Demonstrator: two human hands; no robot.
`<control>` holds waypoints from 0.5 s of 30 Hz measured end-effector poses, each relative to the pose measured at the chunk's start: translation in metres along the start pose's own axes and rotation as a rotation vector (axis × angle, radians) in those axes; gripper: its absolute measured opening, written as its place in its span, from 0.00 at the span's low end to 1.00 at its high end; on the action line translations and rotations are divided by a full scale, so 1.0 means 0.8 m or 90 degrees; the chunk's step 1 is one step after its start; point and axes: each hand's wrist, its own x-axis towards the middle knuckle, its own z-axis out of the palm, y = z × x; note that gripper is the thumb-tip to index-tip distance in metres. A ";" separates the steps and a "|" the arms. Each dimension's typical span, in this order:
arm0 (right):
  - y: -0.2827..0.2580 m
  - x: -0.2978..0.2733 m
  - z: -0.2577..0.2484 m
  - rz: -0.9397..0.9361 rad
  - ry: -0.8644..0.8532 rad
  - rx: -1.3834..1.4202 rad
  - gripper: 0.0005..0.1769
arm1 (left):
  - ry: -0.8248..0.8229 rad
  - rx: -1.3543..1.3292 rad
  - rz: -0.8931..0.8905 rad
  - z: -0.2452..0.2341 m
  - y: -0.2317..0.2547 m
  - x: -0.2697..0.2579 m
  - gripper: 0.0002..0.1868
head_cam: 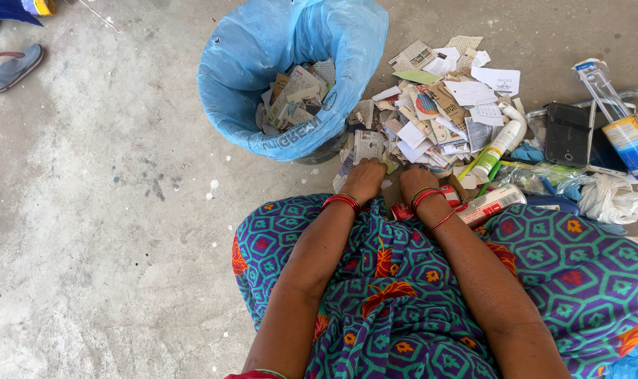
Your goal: The person sits on the floor and sorts small paper scraps from a pile into a blue plastic bag. They repeatedly pick up pieces, separate them by hand, and place them into the bag. The task continues with consistent hand movements and no tools used.
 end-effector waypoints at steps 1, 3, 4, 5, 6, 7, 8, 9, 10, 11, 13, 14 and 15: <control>0.002 0.001 0.001 -0.001 -0.005 0.002 0.14 | -0.011 0.005 -0.006 0.001 -0.002 0.002 0.15; 0.008 0.001 0.004 -0.012 -0.014 0.029 0.12 | -0.020 -0.008 -0.047 -0.006 -0.009 0.002 0.12; 0.011 0.001 0.004 -0.017 -0.018 0.043 0.10 | -0.025 -0.014 -0.067 -0.012 -0.011 0.000 0.12; 0.013 -0.001 0.005 -0.040 0.009 0.050 0.10 | -0.013 -0.012 -0.112 -0.019 -0.011 -0.002 0.12; 0.015 -0.003 0.007 -0.064 0.035 0.058 0.10 | 0.000 -0.011 -0.158 -0.027 -0.011 -0.006 0.13; 0.016 -0.004 0.008 -0.089 0.062 0.065 0.09 | 0.012 -0.009 -0.203 -0.036 -0.009 -0.010 0.15; 0.015 -0.004 0.008 -0.079 0.056 0.062 0.09 | -0.010 -0.019 -0.249 -0.044 -0.007 -0.014 0.14; 0.014 -0.004 0.008 -0.069 0.049 0.060 0.09 | -0.033 -0.029 -0.295 -0.052 -0.005 -0.018 0.14; 0.013 -0.005 0.009 -0.059 0.041 0.057 0.10 | -0.057 -0.039 -0.341 -0.057 -0.002 -0.022 0.14; 0.012 -0.006 0.010 -0.058 0.045 0.065 0.09 | -0.069 -0.055 -0.365 -0.060 0.000 -0.024 0.17; 0.009 -0.007 0.009 -0.055 0.054 0.079 0.09 | -0.092 -0.088 -0.411 -0.063 -0.001 -0.025 0.26; 0.009 -0.006 0.008 -0.060 0.056 0.073 0.09 | -0.074 -0.088 -0.410 -0.061 -0.002 -0.023 0.29; 0.008 -0.006 0.006 -0.065 0.057 0.066 0.09 | -0.056 -0.089 -0.409 -0.057 -0.005 -0.022 0.33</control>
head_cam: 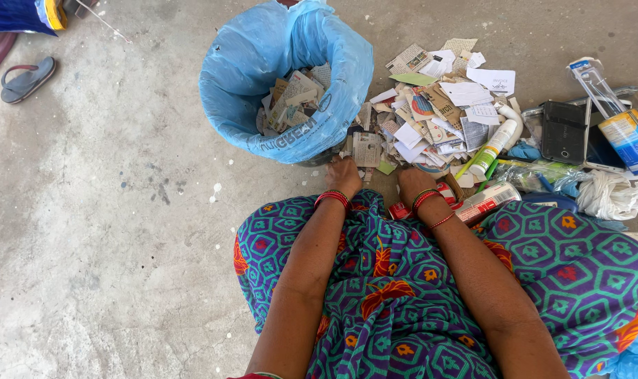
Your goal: The person sits on the floor and sorts small paper scraps from a pile into a blue plastic bag. They repeatedly pick up pieces, separate them by hand, and place them into the bag. The task continues with consistent hand movements and no tools used.
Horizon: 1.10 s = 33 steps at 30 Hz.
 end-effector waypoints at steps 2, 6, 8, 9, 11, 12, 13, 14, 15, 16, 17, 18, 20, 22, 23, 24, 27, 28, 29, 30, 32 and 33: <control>0.000 0.000 -0.001 0.001 0.002 -0.004 0.09 | 0.014 -0.010 0.002 0.010 -0.002 0.011 0.39; -0.001 -0.003 -0.001 0.014 0.004 0.014 0.10 | 0.063 -0.021 0.032 0.033 -0.013 0.036 0.45; -0.002 -0.003 -0.003 0.015 0.004 0.021 0.10 | 0.087 -0.024 0.052 0.039 -0.019 0.043 0.45; -0.002 -0.003 -0.005 0.014 0.006 0.021 0.10 | 0.085 -0.025 0.054 0.041 -0.020 0.045 0.44; -0.002 -0.005 -0.007 0.012 0.008 0.022 0.10 | 0.072 -0.016 0.050 0.042 -0.021 0.046 0.44; -0.002 -0.006 -0.008 0.009 0.009 0.022 0.11 | 0.060 -0.005 0.043 0.041 -0.020 0.046 0.43; -0.003 -0.007 -0.008 0.008 0.010 0.024 0.11 | 0.048 0.007 0.037 0.040 -0.020 0.045 0.43; -0.004 -0.007 -0.008 0.011 0.007 0.020 0.11 | 0.047 0.014 0.042 0.039 -0.019 0.044 0.38; -0.004 -0.008 -0.009 0.015 0.003 0.017 0.10 | 0.047 0.023 0.047 0.037 -0.018 0.042 0.33; -0.004 -0.008 -0.009 0.018 0.000 0.014 0.10 | 0.046 0.031 0.053 0.035 -0.017 0.041 0.28; -0.004 -0.009 -0.010 0.013 0.012 0.030 0.10 | 0.046 0.009 0.072 0.034 -0.015 0.039 0.25; -0.005 -0.008 -0.011 0.007 0.025 0.046 0.11 | 0.046 -0.012 0.091 0.032 -0.014 0.038 0.23; -0.006 -0.008 -0.010 0.003 0.042 0.120 0.13 | 0.038 -0.085 0.119 0.032 -0.011 0.036 0.20; -0.007 -0.005 -0.011 0.003 0.052 0.234 0.17 | 0.022 -0.191 0.134 0.031 -0.012 0.037 0.18; -0.008 -0.003 -0.012 -0.003 0.066 0.321 0.21 | 0.001 -0.216 0.125 0.029 -0.010 0.039 0.19; -0.009 0.000 -0.013 -0.008 0.080 0.408 0.25 | -0.020 -0.241 0.115 0.028 -0.008 0.042 0.21; -0.008 0.007 -0.012 0.003 0.069 0.626 0.26 | -0.052 -0.324 0.150 0.025 -0.006 0.048 0.21; -0.006 0.009 -0.011 0.013 0.056 0.691 0.25 | -0.058 -0.353 0.173 0.024 -0.005 0.049 0.20; -0.004 0.010 -0.009 0.023 0.067 0.697 0.23 | -0.090 -0.409 0.152 0.024 -0.004 0.048 0.19; -0.001 0.011 -0.007 0.033 0.077 0.703 0.22 | -0.122 -0.466 0.132 0.025 -0.003 0.047 0.17; 0.001 0.012 -0.003 0.050 0.079 0.757 0.20 | -0.155 -0.523 0.110 0.024 -0.005 0.044 0.15; 0.002 0.013 -0.004 0.057 0.071 0.804 0.19 | -0.154 -0.525 0.111 0.023 -0.004 0.042 0.14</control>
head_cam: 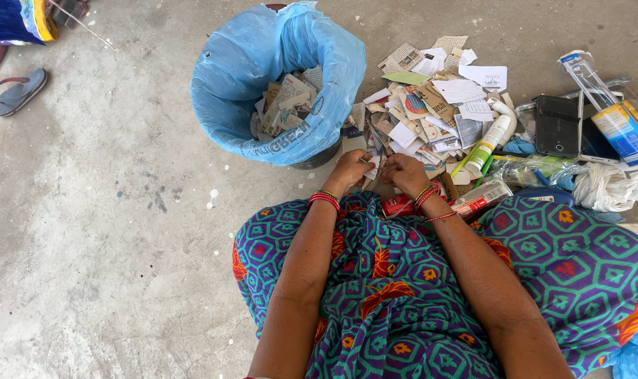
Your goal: The person sits on the floor and sorts small paper scraps from a pile into a blue plastic bag. They repeatedly pick up pieces, separate them by hand, and place them into the bag. The task continues with consistent hand movements and no tools used.
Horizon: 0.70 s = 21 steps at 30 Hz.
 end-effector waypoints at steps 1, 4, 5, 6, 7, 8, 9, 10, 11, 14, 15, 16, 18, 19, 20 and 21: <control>-0.001 0.000 0.000 0.012 -0.003 0.047 0.18 | 0.000 -0.002 0.001 0.000 0.001 -0.002 0.13; -0.008 -0.002 -0.001 0.081 0.002 -0.099 0.19 | -0.013 -0.039 0.009 -0.001 0.005 -0.005 0.12; -0.011 -0.003 0.000 0.065 -0.019 -0.106 0.20 | -0.021 -0.061 0.010 -0.001 0.006 -0.006 0.12; -0.013 -0.006 0.001 0.049 -0.038 -0.113 0.21 | -0.030 -0.082 0.011 -0.001 0.006 -0.006 0.11; -0.015 -0.007 0.002 0.033 -0.058 -0.119 0.22 | -0.039 -0.103 0.012 -0.001 0.005 -0.005 0.11; -0.016 -0.009 0.003 0.006 -0.033 -0.152 0.21 | -0.049 -0.131 0.011 0.000 0.004 -0.003 0.11; -0.018 -0.010 0.005 -0.022 -0.008 -0.186 0.20 | -0.059 -0.159 0.010 -0.001 0.002 -0.001 0.11; -0.019 -0.011 0.006 -0.049 0.016 -0.219 0.19 | -0.069 -0.187 0.009 -0.001 -0.001 0.002 0.11; -0.021 -0.011 0.005 -0.017 0.014 -0.197 0.18 | -0.045 -0.190 0.011 -0.002 -0.004 0.006 0.12; -0.033 -0.010 -0.006 0.004 0.002 -0.206 0.15 | 0.035 -0.197 -0.007 -0.006 -0.017 0.019 0.13; -0.039 -0.012 -0.016 -0.039 -0.003 -0.259 0.14 | 0.066 -0.198 -0.030 -0.008 -0.021 0.023 0.14; -0.045 -0.013 -0.023 -0.082 -0.009 -0.311 0.14 | 0.098 -0.199 -0.054 -0.009 -0.026 0.026 0.15; -0.060 -0.014 -0.044 0.000 -0.056 -0.303 0.13 | 0.210 0.116 0.062 -0.009 -0.032 0.028 0.20; -0.068 -0.015 -0.054 0.041 -0.080 -0.299 0.13 | 0.262 0.274 0.120 -0.009 -0.033 0.026 0.23; -0.076 -0.016 -0.062 0.026 -0.062 -0.261 0.12 | 0.275 0.311 0.128 -0.005 -0.029 0.024 0.25; -0.084 -0.019 -0.072 0.012 -0.044 -0.223 0.13 | 0.288 0.347 0.135 0.001 -0.023 0.020 0.28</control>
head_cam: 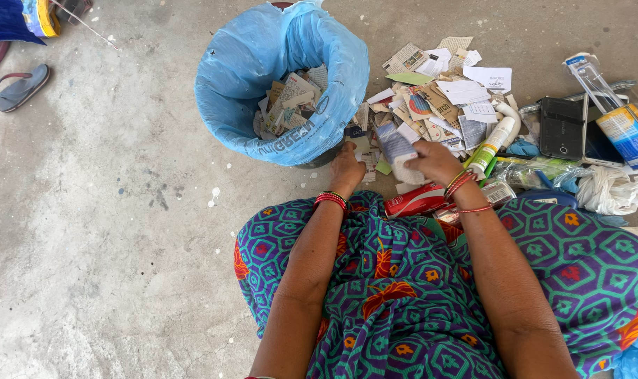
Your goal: The person sits on the floor and sorts small paper scraps from a pile into a blue plastic bag. They repeatedly pick up pieces, separate them by hand, and place them into the bag. The task continues with consistent hand movements and no tools used.
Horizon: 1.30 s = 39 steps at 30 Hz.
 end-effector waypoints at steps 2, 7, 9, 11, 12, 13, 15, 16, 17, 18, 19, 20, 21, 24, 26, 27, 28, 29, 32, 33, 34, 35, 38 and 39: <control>-0.009 -0.008 -0.018 -0.035 0.078 0.071 0.13 | 0.008 0.026 -0.002 -0.010 0.018 -0.008 0.28; -0.039 -0.024 -0.031 -0.091 0.338 -0.086 0.10 | -0.039 -0.139 -0.076 -0.038 0.058 -0.014 0.35; -0.049 -0.026 -0.017 -0.105 0.348 -0.089 0.12 | -0.078 -0.177 -0.104 -0.029 0.060 -0.009 0.40; -0.056 -0.029 -0.009 -0.133 0.360 -0.117 0.14 | -0.066 -0.203 -0.081 -0.014 0.050 0.000 0.39; -0.059 -0.029 -0.004 -0.155 0.367 -0.142 0.14 | -0.033 -0.208 -0.042 -0.009 0.039 0.004 0.36; -0.062 -0.028 0.000 -0.180 0.372 -0.166 0.14 | 0.002 -0.212 -0.005 -0.004 0.029 0.009 0.32; -0.064 -0.027 0.002 -0.186 0.370 -0.166 0.15 | 0.017 -0.180 -0.012 0.005 0.018 0.018 0.26; -0.064 -0.026 0.004 -0.189 0.370 -0.166 0.15 | 0.024 -0.163 -0.015 0.007 0.016 0.020 0.23; -0.063 -0.025 0.006 -0.214 0.375 -0.181 0.15 | 0.001 -0.189 -0.035 0.008 0.015 0.021 0.22; -0.063 -0.024 0.010 -0.239 0.379 -0.197 0.15 | -0.023 -0.215 -0.055 0.010 0.018 0.021 0.21; -0.064 -0.023 0.014 -0.264 0.384 -0.212 0.15 | -0.047 -0.240 -0.074 0.011 0.021 0.019 0.20; -0.065 -0.022 0.023 -0.273 0.356 -0.236 0.17 | -0.037 -0.278 -0.057 0.012 0.026 0.015 0.19; -0.067 -0.022 0.036 -0.283 0.329 -0.258 0.18 | -0.026 -0.315 -0.040 0.014 0.031 0.011 0.18; -0.075 -0.028 0.073 -0.292 0.253 -0.292 0.21 | -0.035 -0.505 -0.053 0.017 0.041 0.003 0.15; -0.082 -0.034 0.089 -0.305 0.229 -0.312 0.24 | -0.047 -0.577 -0.093 0.013 0.039 0.000 0.18; -0.085 -0.037 0.094 -0.317 0.229 -0.326 0.27 | -0.052 -0.571 -0.116 0.010 0.037 0.000 0.21; -0.088 -0.040 0.096 -0.329 0.230 -0.341 0.30 | -0.056 -0.566 -0.140 0.007 0.036 0.000 0.23; -0.090 -0.043 0.095 -0.313 0.216 -0.357 0.28 | -0.061 -0.527 -0.136 0.006 0.036 -0.001 0.22; -0.092 -0.047 0.090 -0.288 0.185 -0.359 0.25 | -0.044 -0.435 -0.107 0.001 0.042 -0.006 0.17; -0.091 -0.048 0.085 -0.294 0.181 -0.329 0.27 | -0.017 -0.422 -0.089 -0.001 0.043 -0.009 0.15; -0.089 -0.047 0.081 -0.301 0.177 -0.299 0.28 | 0.010 -0.409 -0.071 -0.003 0.045 -0.011 0.13; -0.086 -0.043 0.072 -0.292 0.194 -0.273 0.26 | 0.017 -0.417 -0.062 -0.004 0.047 -0.012 0.13; -0.067 -0.020 0.025 -0.307 0.299 -0.238 0.20 | 0.035 -0.414 -0.020 -0.008 0.051 -0.013 0.12; -0.058 -0.009 0.007 -0.338 0.368 -0.253 0.20 | 0.037 -0.393 0.004 -0.007 0.052 -0.014 0.12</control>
